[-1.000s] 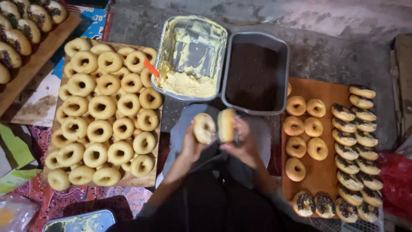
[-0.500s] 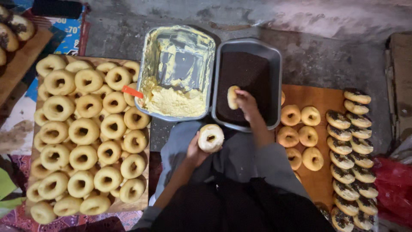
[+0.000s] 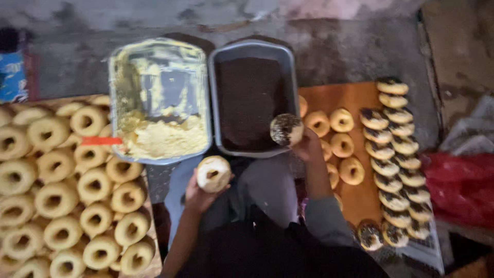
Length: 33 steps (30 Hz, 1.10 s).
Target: The person sits on the floor and repeatedly picks up plain donuts, dips them into a yellow filling, and then into a dark topping before placing them on a wooden board.
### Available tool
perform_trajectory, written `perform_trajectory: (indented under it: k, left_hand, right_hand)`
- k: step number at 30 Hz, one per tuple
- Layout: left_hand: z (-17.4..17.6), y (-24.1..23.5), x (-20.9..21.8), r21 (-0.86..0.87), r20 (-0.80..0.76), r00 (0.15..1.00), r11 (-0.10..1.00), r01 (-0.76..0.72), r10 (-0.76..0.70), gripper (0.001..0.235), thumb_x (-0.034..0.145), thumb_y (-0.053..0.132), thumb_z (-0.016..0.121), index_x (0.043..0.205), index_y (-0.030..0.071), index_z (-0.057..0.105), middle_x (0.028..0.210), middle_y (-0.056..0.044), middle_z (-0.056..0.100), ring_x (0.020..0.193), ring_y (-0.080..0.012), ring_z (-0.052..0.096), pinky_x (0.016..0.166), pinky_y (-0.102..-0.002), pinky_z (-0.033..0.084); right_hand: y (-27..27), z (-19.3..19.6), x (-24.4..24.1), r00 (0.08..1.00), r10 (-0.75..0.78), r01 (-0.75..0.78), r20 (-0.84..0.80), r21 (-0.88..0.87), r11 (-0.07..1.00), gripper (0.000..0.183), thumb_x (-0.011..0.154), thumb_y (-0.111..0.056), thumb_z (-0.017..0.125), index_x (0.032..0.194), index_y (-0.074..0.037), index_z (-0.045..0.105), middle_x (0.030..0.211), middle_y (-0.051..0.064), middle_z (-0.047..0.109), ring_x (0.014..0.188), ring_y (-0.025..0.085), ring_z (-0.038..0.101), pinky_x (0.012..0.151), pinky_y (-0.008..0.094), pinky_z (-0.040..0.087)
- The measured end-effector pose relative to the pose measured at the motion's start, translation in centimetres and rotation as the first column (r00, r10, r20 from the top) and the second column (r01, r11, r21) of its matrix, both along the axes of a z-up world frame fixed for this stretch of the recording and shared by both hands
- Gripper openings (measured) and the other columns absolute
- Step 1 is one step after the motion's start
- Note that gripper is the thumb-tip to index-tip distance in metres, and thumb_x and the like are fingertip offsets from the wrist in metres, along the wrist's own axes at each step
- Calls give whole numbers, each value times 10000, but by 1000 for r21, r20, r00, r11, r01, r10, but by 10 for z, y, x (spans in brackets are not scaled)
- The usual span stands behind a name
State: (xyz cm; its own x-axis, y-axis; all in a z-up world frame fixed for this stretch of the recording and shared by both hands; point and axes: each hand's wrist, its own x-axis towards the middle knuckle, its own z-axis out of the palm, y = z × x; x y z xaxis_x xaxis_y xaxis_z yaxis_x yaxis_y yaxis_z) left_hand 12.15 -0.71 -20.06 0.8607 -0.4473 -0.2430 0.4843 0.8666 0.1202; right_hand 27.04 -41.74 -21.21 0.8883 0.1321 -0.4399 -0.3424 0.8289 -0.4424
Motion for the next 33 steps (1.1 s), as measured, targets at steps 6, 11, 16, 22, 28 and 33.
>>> perform_trajectory:
  k: [6, 11, 16, 22, 28, 33]
  left_hand:
    - [-1, 4, 7, -2, -24, 999, 999, 48, -48, 737, 1096, 598, 338, 1542, 15, 409, 1506, -304, 484, 1350, -555, 473, 1026, -624, 486]
    - [7, 2, 12, 8, -76, 997, 1000, -16, 16, 659, 1064, 447, 361, 1540, -5, 411, 1523, -293, 474, 1368, -562, 448, 1035, -648, 468]
    - [10, 1, 16, 70, -124, 992, 997, -11, 20, 714, 986, 448, 414, 1525, -20, 427, 1515, -310, 480, 1373, -563, 442, 1044, -635, 444]
    - [11, -6, 12, 199, -125, 988, 978, -60, 86, 712, 986, 451, 428, 1528, -11, 419, 1514, -279, 475, 1363, -523, 469, 1086, -664, 412]
    - [7, -38, 16, 40, 95, 993, 997, 60, -64, 646, 1019, 325, 518, 1573, 115, 262, 1489, -224, 511, 1319, -460, 534, 1032, -666, 486]
    - [7, -77, 26, 159, 102, 967, 963, 217, -235, 716, 1090, 241, 579, 1684, 337, 191, 1453, -195, 511, 1283, -355, 549, 1039, -544, 532]
  right_hand:
    - [-178, -5, -28, 965, -251, 261, 72, -330, 907, 366, 955, -109, 543, 1301, -28, 627, 1220, 121, 694, 1049, 255, 682, 909, 409, 565]
    - [-284, 2, 55, 851, -522, 337, 56, -820, 462, 317, 912, 41, 522, 1181, -112, 593, 1021, 105, 650, 772, 226, 654, 655, 437, 682]
    - [-314, 0, 134, 810, -586, 143, 0, -970, 197, 301, 792, 36, 648, 1052, -92, 728, 919, 113, 716, 746, 240, 700, 663, 485, 660]
    - [-338, 17, 129, 932, -302, -363, -202, -495, -789, 165, 809, -139, 787, 871, 13, 763, 903, 236, 750, 776, 344, 717, 635, 447, 579]
    - [-157, 8, 18, 972, 186, 95, 142, -967, 237, 334, 903, -132, 708, 1206, 9, 689, 1161, 173, 691, 1051, 275, 675, 890, 411, 548]
    - [52, 9, -71, 556, 831, -824, -20, -140, 549, 546, 956, -228, 729, 1424, 15, 588, 1427, 165, 612, 1294, 233, 608, 1098, 392, 491]
